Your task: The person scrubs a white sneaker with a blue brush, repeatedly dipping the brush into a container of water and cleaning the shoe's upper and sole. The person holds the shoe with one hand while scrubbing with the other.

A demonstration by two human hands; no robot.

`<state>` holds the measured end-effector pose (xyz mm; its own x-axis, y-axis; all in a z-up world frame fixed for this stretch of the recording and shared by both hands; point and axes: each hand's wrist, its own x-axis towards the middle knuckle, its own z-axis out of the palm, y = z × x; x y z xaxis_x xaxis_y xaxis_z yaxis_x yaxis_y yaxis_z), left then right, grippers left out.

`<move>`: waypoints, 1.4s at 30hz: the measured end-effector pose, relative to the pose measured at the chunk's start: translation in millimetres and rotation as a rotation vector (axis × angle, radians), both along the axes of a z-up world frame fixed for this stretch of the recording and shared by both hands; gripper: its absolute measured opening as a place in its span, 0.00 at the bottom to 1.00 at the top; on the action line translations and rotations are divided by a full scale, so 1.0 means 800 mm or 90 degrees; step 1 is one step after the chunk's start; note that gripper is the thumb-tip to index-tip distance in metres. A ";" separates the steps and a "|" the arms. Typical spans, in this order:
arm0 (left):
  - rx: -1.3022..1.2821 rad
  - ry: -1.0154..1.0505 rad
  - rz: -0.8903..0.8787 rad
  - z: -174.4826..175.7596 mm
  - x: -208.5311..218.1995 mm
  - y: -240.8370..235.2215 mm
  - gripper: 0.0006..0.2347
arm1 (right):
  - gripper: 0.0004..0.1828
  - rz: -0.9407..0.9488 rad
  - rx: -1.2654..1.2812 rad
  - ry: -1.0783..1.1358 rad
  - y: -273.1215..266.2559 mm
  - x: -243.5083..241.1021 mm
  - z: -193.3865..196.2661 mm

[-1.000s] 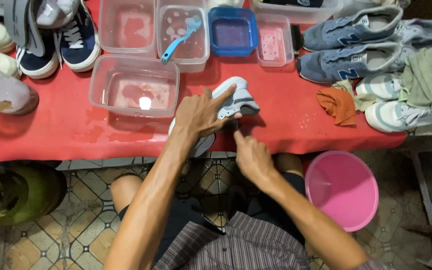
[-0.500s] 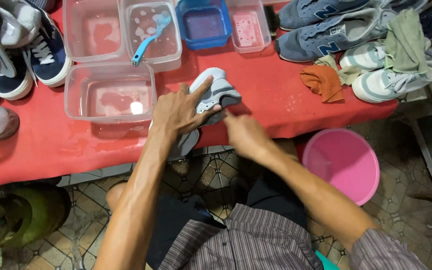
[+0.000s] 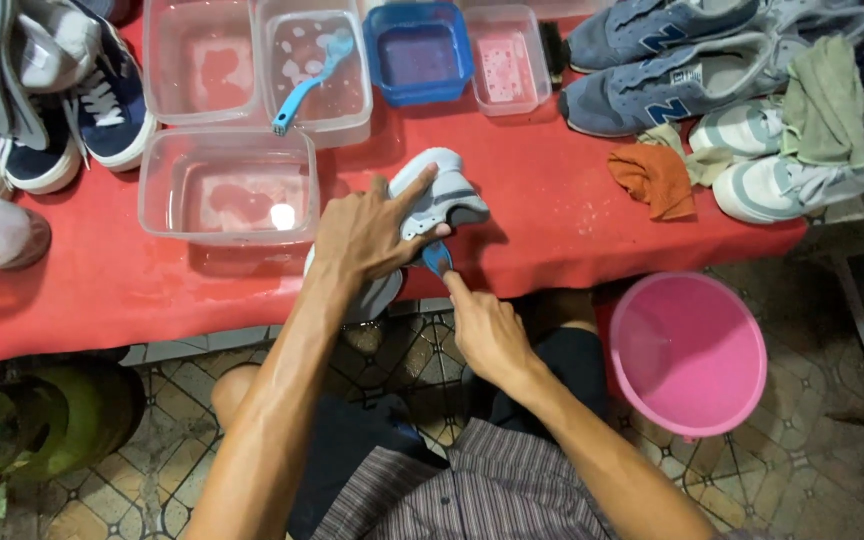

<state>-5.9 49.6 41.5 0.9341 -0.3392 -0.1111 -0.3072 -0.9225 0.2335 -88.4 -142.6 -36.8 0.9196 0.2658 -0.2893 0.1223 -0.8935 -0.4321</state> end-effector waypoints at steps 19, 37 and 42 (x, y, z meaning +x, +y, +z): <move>-0.004 -0.010 0.009 -0.020 0.009 0.001 0.34 | 0.24 -0.116 0.061 0.000 0.031 -0.011 0.032; -0.046 -0.064 0.035 -0.044 0.019 0.007 0.35 | 0.27 -0.109 0.053 0.040 0.042 -0.023 0.047; -0.079 -0.058 0.036 -0.038 0.011 0.005 0.35 | 0.18 -0.121 0.050 -0.059 0.038 0.024 -0.007</move>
